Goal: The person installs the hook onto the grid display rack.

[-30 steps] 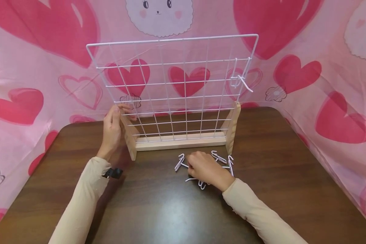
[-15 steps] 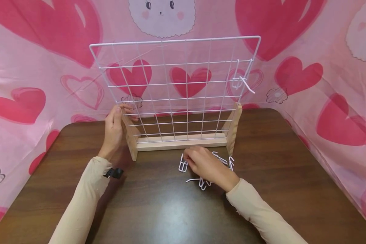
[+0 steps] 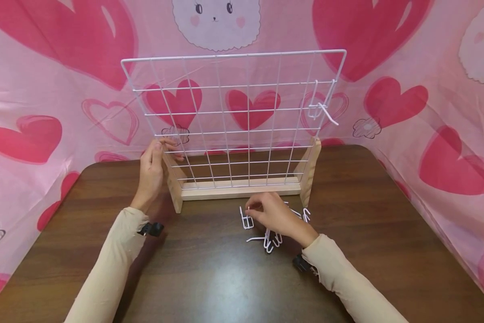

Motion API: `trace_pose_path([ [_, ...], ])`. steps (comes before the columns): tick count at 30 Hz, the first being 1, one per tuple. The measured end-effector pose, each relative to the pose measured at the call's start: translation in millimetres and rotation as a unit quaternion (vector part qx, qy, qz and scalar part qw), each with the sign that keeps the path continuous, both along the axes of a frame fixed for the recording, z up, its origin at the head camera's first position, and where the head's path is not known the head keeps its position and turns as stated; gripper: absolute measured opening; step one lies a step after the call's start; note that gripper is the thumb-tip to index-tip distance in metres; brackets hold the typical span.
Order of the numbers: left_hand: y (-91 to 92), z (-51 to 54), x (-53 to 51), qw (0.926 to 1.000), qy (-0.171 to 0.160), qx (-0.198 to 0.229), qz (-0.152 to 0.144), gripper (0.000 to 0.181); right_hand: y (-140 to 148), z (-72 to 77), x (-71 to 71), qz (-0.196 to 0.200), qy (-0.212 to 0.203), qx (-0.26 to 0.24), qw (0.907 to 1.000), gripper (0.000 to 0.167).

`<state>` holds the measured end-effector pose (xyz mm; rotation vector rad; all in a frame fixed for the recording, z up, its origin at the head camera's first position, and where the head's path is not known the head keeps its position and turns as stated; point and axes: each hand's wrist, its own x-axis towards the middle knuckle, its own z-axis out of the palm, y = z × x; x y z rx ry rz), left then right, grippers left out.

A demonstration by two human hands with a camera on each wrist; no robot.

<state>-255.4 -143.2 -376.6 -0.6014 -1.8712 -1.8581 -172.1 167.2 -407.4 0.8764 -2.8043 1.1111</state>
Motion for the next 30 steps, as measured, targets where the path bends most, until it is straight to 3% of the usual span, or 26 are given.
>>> trace_pose_path([
  [12,-0.6,-0.7,0.1,0.9999,0.010,0.002,-0.002,0.043,-1.2,-4.2,-0.1,0.034,-0.023,0.001,0.9992,0.010],
  [30,0.1,-1.6,-0.7,0.9998,0.022,0.002,-0.001,0.043,-2.3,2.7,1.5,-0.012,-0.020,-0.044,0.9988,0.009],
])
